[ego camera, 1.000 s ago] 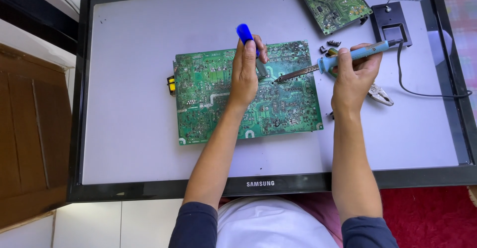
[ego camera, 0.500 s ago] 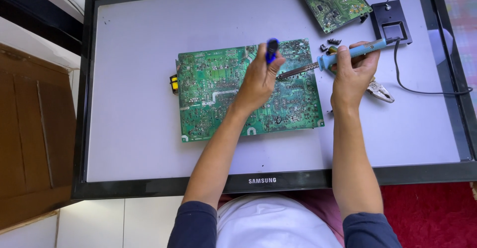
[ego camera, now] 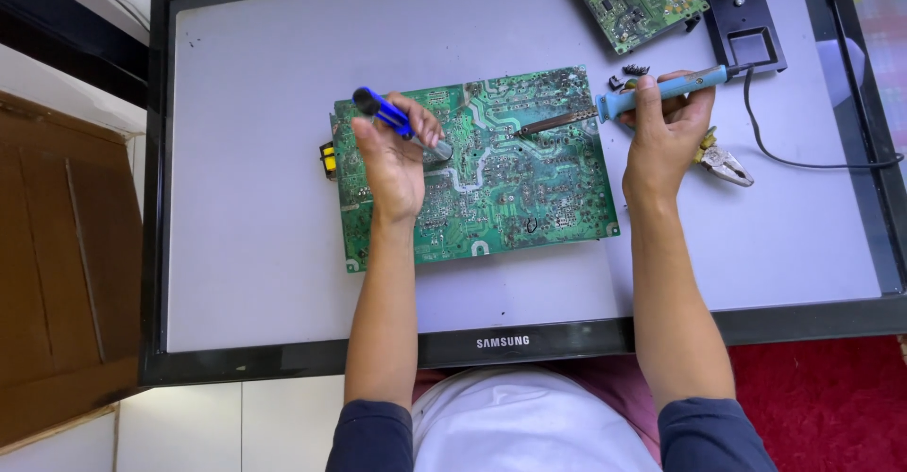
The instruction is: Using a soldering iron and a desoldering pump to remove solder from components on a printed circuit board.
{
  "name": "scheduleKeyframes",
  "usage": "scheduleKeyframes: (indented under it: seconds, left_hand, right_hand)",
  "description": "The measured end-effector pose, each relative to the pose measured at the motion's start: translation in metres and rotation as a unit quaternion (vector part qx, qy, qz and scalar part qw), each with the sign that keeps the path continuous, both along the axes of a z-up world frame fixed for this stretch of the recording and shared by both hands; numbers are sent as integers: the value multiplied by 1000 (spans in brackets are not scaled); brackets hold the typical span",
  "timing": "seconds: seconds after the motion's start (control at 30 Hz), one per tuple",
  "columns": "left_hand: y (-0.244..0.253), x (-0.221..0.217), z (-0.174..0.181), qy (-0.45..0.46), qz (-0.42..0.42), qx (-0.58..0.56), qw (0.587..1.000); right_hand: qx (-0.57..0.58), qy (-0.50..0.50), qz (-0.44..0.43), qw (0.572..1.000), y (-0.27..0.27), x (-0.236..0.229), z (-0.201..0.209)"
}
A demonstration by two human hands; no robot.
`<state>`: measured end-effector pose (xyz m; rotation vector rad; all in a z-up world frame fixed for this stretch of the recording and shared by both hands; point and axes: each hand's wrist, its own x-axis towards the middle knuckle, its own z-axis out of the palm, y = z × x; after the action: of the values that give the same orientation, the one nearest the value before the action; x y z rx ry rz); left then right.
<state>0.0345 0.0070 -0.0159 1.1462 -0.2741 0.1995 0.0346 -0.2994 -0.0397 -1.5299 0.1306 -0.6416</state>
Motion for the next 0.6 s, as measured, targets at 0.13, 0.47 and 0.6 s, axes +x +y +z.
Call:
scheduleKeyframes:
  seconds: [0.13,0.47,0.6]
  left_hand:
    - [0,-1,-3,-10,5,-26,1000]
    - [4,-13,14,-5,-39,34,999]
    - [0,-22,27,-42,-50,51,997]
  right_hand:
    - [3,-1,2,1000,2,1,1]
    - [27,-7,-10,1000,9,0,8]
    - [60,17,-13,998,16,-4,14]
